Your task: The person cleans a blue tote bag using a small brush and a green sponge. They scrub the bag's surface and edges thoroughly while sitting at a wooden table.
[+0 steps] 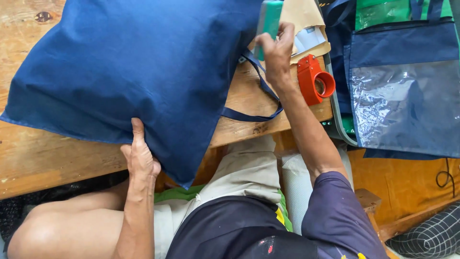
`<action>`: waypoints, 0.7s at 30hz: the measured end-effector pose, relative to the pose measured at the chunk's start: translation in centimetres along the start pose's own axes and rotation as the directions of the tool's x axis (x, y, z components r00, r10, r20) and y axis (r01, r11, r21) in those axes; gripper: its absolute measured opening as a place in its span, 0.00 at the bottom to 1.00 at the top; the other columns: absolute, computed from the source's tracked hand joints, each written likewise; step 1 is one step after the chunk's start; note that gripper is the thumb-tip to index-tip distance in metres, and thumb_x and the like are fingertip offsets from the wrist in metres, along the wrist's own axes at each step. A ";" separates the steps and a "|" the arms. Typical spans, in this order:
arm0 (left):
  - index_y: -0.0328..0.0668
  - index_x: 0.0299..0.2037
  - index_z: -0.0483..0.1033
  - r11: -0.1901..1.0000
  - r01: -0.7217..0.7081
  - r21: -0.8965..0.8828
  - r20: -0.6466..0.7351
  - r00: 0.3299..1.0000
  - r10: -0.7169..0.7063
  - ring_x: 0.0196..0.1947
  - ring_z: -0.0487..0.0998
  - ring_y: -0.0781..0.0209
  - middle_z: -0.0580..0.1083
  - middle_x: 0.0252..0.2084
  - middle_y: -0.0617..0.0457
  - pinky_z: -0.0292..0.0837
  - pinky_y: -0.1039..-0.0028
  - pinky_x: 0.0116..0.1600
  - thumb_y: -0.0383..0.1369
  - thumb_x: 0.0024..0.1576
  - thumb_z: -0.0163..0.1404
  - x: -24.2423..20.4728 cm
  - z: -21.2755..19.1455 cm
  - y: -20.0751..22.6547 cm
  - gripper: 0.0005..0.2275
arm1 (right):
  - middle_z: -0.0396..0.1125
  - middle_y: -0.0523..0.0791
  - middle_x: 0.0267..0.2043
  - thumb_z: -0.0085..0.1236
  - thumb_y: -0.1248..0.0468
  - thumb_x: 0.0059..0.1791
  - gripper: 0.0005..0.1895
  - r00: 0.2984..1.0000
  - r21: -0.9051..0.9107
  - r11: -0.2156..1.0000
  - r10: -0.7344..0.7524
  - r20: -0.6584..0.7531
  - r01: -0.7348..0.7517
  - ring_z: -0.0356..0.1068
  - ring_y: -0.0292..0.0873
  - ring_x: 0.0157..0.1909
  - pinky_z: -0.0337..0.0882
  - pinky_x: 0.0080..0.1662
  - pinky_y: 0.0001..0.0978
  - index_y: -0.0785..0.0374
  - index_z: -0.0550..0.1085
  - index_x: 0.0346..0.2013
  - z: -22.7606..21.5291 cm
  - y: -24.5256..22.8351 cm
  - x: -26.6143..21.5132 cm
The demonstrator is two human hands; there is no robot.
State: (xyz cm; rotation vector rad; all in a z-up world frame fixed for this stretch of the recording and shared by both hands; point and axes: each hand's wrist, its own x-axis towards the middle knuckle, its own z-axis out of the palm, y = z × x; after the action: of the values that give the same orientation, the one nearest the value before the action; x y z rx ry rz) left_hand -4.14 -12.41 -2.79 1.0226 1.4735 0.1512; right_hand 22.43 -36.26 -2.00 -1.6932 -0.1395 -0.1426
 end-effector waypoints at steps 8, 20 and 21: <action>0.39 0.60 0.59 1.000 -0.005 -0.027 0.001 1.000 0.005 0.64 0.69 0.63 0.62 0.59 0.53 0.72 0.66 0.69 0.68 0.30 0.56 -0.1 0.7 -0.2 0.51 | 0.66 0.48 0.39 0.68 0.55 0.37 0.30 0.940 -0.605 0.757 0.034 -0.341 -0.247 0.72 0.48 0.39 0.74 0.38 0.41 0.57 0.58 0.43 -0.2 9.2 4.5; 0.38 0.65 0.55 0.984 -0.030 -0.174 0.043 0.998 0.038 0.66 0.71 0.57 0.65 0.66 0.49 0.74 0.56 0.69 0.65 0.29 0.58 -0.3 1.3 -0.3 0.55 | 0.63 0.52 0.45 0.49 0.81 0.45 0.25 0.989 -0.783 0.607 0.041 -0.143 -0.138 0.71 0.39 0.27 0.75 0.24 0.30 0.62 0.54 0.52 -3.7 6.4 9.0; 0.39 0.64 0.56 0.980 -0.044 -0.195 0.056 0.997 0.055 0.66 0.72 0.58 0.66 0.67 0.49 0.75 0.57 0.68 0.65 0.29 0.58 -0.3 1.4 -0.3 0.54 | 0.64 0.42 0.29 0.56 0.82 0.40 0.34 0.980 -0.846 0.523 -0.093 -0.175 -0.102 0.73 0.43 0.28 0.76 0.27 0.37 0.63 0.54 0.55 -5.1 7.1 10.6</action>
State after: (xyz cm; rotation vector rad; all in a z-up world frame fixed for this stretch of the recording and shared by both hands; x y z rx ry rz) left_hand -3.11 -13.45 -3.12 0.8981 1.3497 0.2912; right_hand 34.08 -42.11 -6.39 -2.6760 0.1246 -0.4377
